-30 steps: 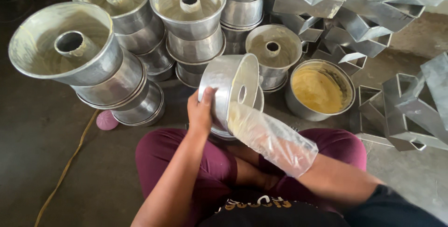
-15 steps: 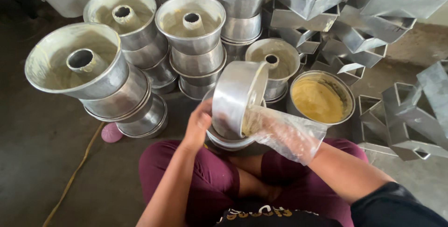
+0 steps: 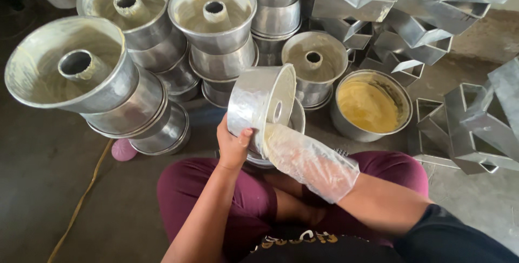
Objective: The person sits on the floor and repeatedly scoops a yellow paste from a metal bowl with a gloved right hand, then spreads it inside the interior of metal funnel-shaped molds. They handle multiple molds one at a time, rotating each to coat the inner surfaces before setting them aside.
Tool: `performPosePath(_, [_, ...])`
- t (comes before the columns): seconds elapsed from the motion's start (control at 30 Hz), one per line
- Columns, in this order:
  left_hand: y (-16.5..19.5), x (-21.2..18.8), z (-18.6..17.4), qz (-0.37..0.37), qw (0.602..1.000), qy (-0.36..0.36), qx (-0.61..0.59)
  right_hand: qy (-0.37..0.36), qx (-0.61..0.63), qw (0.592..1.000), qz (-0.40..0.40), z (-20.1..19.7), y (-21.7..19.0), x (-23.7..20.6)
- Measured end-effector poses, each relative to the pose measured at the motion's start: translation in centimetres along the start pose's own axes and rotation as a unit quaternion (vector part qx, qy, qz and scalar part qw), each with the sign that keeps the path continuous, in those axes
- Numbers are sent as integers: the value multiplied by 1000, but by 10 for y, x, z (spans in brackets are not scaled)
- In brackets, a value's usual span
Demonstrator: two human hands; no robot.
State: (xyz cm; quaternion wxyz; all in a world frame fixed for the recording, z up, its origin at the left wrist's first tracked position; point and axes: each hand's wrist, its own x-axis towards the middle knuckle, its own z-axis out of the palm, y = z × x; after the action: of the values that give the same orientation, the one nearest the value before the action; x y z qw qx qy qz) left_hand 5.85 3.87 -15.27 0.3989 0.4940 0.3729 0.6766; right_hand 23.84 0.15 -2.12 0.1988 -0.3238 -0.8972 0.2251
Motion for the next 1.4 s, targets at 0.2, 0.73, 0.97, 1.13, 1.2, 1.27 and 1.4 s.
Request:
performPosePath(0.2, [-16,15,-7,-23,1000,13,4,-88,-30,994,62,-3,33,25])
performPosePath(0.73, [4,48,-1,-175,984,7,15,-95,230,963,107,-71,99,95])
performPosePath(0.97, [-16,43,-4,-97,994,45,-6,-96,190,958,194,-43,105,48])
performPosePath(1.13, [-18,42,-4,-147,968,81,-186,-83,185,971,129,-11,73,38])
performPosePath(1.2, [-17,40,-2,-115,974,88,-175,-81,159,979,99,-4,52,30])
performPosePath(1.27, [-18,35,2,-93,988,104,-70,-65,134,986,69,-1,30,21])
performPosePath(1.4, [-24,30,7,-53,991,117,-48,5,120,992,27,-10,-3,7])
